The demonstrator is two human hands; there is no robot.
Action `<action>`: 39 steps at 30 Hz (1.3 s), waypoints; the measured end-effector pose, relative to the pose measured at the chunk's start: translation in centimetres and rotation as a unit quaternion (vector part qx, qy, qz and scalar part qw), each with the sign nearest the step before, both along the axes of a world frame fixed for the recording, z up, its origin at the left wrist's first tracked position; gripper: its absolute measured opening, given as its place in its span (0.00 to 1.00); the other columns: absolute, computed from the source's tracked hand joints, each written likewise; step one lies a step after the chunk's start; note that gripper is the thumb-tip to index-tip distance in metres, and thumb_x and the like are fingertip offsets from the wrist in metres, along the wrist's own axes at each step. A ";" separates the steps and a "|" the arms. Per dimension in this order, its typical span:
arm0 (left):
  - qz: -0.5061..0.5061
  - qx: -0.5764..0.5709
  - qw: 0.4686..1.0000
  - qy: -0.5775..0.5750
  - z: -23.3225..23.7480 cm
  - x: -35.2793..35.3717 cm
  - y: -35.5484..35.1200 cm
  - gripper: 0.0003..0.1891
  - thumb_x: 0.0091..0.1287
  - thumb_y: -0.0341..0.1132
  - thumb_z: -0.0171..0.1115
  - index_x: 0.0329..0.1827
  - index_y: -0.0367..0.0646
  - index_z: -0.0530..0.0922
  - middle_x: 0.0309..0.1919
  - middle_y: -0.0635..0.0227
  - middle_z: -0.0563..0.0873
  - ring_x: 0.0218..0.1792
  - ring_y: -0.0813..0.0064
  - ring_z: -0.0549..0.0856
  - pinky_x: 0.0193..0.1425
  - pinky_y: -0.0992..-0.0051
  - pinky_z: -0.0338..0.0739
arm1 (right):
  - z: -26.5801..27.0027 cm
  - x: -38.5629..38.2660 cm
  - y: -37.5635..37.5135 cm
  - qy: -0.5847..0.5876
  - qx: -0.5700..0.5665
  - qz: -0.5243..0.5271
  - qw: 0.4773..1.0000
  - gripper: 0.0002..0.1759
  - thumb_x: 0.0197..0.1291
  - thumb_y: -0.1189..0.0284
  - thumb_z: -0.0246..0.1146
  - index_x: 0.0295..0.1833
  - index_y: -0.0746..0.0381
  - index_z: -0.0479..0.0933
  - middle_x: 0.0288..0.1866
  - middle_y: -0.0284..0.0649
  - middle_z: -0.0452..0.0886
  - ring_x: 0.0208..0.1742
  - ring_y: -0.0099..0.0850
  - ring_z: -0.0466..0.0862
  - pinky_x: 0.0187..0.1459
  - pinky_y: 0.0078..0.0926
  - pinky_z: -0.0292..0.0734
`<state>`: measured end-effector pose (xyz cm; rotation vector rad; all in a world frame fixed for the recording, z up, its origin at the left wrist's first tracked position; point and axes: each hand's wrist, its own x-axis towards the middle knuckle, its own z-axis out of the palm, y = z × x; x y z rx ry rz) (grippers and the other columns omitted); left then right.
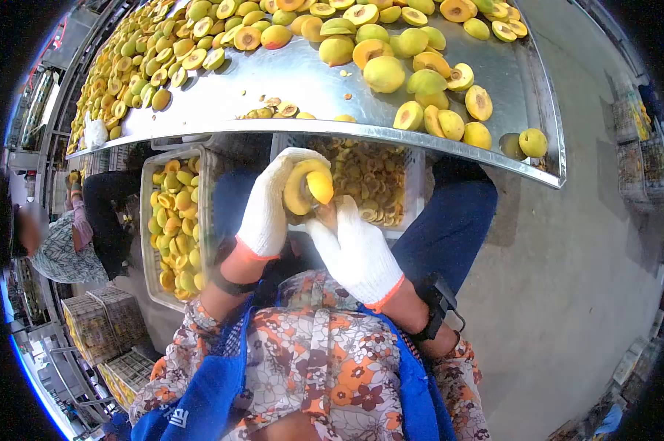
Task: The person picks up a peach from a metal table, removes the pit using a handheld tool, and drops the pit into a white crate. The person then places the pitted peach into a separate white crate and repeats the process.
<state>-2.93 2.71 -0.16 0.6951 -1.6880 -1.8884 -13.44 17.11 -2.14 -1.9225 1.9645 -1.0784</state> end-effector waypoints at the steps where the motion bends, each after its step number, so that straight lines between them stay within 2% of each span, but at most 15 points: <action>1: 0.009 -0.021 1.000 -0.013 0.1 0.1 0.2 0.20 0.84 0.41 0.40 0.55 0.39 0.80 0.50 0.66 0.85 0.52 0.76 0.82 0.61 0.74 0.76 | 0.1 0.1 0.0 0.001 0.000 0.002 1.000 0.15 0.70 0.71 0.63 0.57 0.66 0.78 0.46 0.65 0.79 0.30 0.53 0.85 0.28 0.45 0.81; 4: 0.012 -0.074 0.997 -0.030 0.1 0.7 0.3 0.21 0.83 0.41 0.40 0.53 0.38 0.81 0.47 0.66 0.85 0.49 0.76 0.82 0.57 0.75 0.77 | 1.1 0.7 -0.1 0.033 0.032 0.007 0.999 0.14 0.71 0.70 0.62 0.57 0.66 0.78 0.43 0.62 0.79 0.31 0.52 0.85 0.28 0.47 0.80; 6: 0.007 -0.107 0.994 -0.034 0.1 1.0 0.0 0.21 0.83 0.41 0.39 0.52 0.38 0.81 0.46 0.66 0.85 0.48 0.76 0.82 0.56 0.76 0.77 | 1.9 1.5 -0.5 -0.225 0.153 -0.096 0.958 0.13 0.71 0.71 0.61 0.55 0.67 0.78 0.45 0.61 0.76 0.32 0.52 0.84 0.29 0.46 0.80; 8: -0.004 -0.231 0.970 -0.074 0.0 1.3 -0.3 0.23 0.84 0.43 0.39 0.50 0.36 0.81 0.45 0.66 0.85 0.45 0.77 0.82 0.52 0.76 0.78 | 1.4 1.3 0.0 -0.185 0.131 -0.062 0.972 0.15 0.71 0.69 0.61 0.56 0.68 0.76 0.44 0.62 0.77 0.34 0.54 0.85 0.30 0.47 0.80; 13: -0.011 -0.106 0.991 -0.086 0.4 1.3 -0.1 0.21 0.84 0.41 0.42 0.48 0.36 0.82 0.42 0.66 0.85 0.43 0.78 0.82 0.50 0.77 0.78 | 0.9 0.9 0.3 -0.145 0.111 0.016 0.983 0.18 0.72 0.67 0.61 0.58 0.70 0.72 0.42 0.64 0.79 0.38 0.56 0.86 0.33 0.48 0.80; 15: -0.021 -0.127 0.986 -0.104 0.4 1.1 -0.3 0.20 0.83 0.40 0.43 0.48 0.35 0.82 0.41 0.66 0.85 0.42 0.78 0.83 0.50 0.77 0.78 | 1.5 1.3 0.4 -0.333 0.132 -0.057 0.932 0.15 0.72 0.69 0.60 0.56 0.69 0.74 0.44 0.62 0.78 0.38 0.55 0.86 0.33 0.47 0.80; 19: -0.054 -0.232 0.966 -0.103 -1.2 0.8 -1.8 0.18 0.83 0.38 0.45 0.48 0.35 0.82 0.39 0.67 0.86 0.40 0.80 0.82 0.46 0.77 0.78 | 0.9 1.3 0.4 -0.329 0.165 -0.093 0.925 0.14 0.71 0.70 0.60 0.54 0.69 0.75 0.46 0.61 0.76 0.37 0.55 0.85 0.33 0.46 0.80; 21: -0.073 -0.316 0.943 -0.076 -1.1 0.6 -2.0 0.18 0.83 0.38 0.45 0.47 0.35 0.82 0.38 0.66 0.86 0.39 0.81 0.81 0.45 0.77 0.77 | -0.3 0.6 0.8 -0.006 0.053 0.032 0.998 0.20 0.72 0.65 0.61 0.58 0.70 0.71 0.41 0.63 0.79 0.39 0.59 0.85 0.34 0.48 0.80; 23: -0.085 -0.141 0.980 -0.115 -0.3 0.5 -1.7 0.15 0.80 0.36 0.49 0.47 0.34 0.82 0.37 0.63 0.86 0.37 0.80 0.82 0.45 0.76 0.78 | -0.2 0.8 0.7 -0.117 0.059 0.005 0.991 0.20 0.72 0.66 0.61 0.58 0.70 0.71 0.41 0.63 0.79 0.39 0.58 0.85 0.34 0.48 0.80; 27: -0.018 -0.150 0.972 -0.182 -0.2 0.0 -0.9 0.14 0.77 0.35 0.51 0.46 0.34 0.82 0.36 0.59 0.86 0.36 0.75 0.83 0.44 0.75 0.78 | -0.6 1.0 0.3 -0.288 0.092 -0.048 0.952 0.15 0.68 0.73 0.61 0.56 0.68 0.75 0.46 0.61 0.77 0.37 0.54 0.86 0.34 0.45 0.80; 30: -0.079 -0.193 0.952 -0.224 -2.1 0.3 -2.5 0.12 0.76 0.34 0.53 0.49 0.34 0.81 0.37 0.58 0.87 0.38 0.68 0.86 0.46 0.72 0.80 | -0.1 0.7 0.5 -0.140 0.094 -0.017 0.986 0.16 0.68 0.73 0.62 0.58 0.68 0.74 0.47 0.62 0.77 0.37 0.53 0.86 0.36 0.46 0.80; 32: -0.035 -0.426 0.903 -0.051 -6.3 1.1 -3.8 0.13 0.74 0.33 0.58 0.56 0.36 0.79 0.44 0.54 0.88 0.42 0.60 0.89 0.50 0.67 0.82 | -0.9 0.7 0.5 -0.121 0.072 -0.010 0.990 0.17 0.70 0.71 0.61 0.59 0.69 0.73 0.44 0.62 0.78 0.38 0.54 0.85 0.36 0.46 0.80; 35: -0.066 -0.549 0.832 -0.051 -6.8 1.7 -4.8 0.19 0.70 0.30 0.62 0.63 0.37 0.75 0.50 0.52 0.88 0.46 0.54 0.89 0.53 0.64 0.84 | -1.0 0.7 0.5 -0.157 0.075 -0.009 0.985 0.19 0.72 0.67 0.61 0.59 0.70 0.73 0.38 0.62 0.79 0.39 0.54 0.84 0.36 0.47 0.79; 36: -0.066 -0.549 0.832 -0.051 -5.0 1.2 -4.5 0.19 0.70 0.30 0.62 0.63 0.37 0.75 0.50 0.52 0.88 0.46 0.54 0.89 0.53 0.64 0.84 | -0.8 0.5 0.4 -0.208 0.098 -0.011 0.973 0.19 0.73 0.65 0.61 0.58 0.70 0.73 0.36 0.61 0.79 0.39 0.54 0.84 0.37 0.48 0.78; 39: -0.147 -0.262 0.930 -0.210 -2.2 0.5 -3.8 0.20 0.68 0.30 0.63 0.63 0.37 0.75 0.53 0.51 0.87 0.48 0.53 0.88 0.54 0.66 0.84 | -0.2 0.6 -0.4 -0.393 0.170 -0.056 0.902 0.19 0.73 0.63 0.60 0.56 0.69 0.74 0.37 0.60 0.80 0.39 0.56 0.84 0.39 0.47 0.78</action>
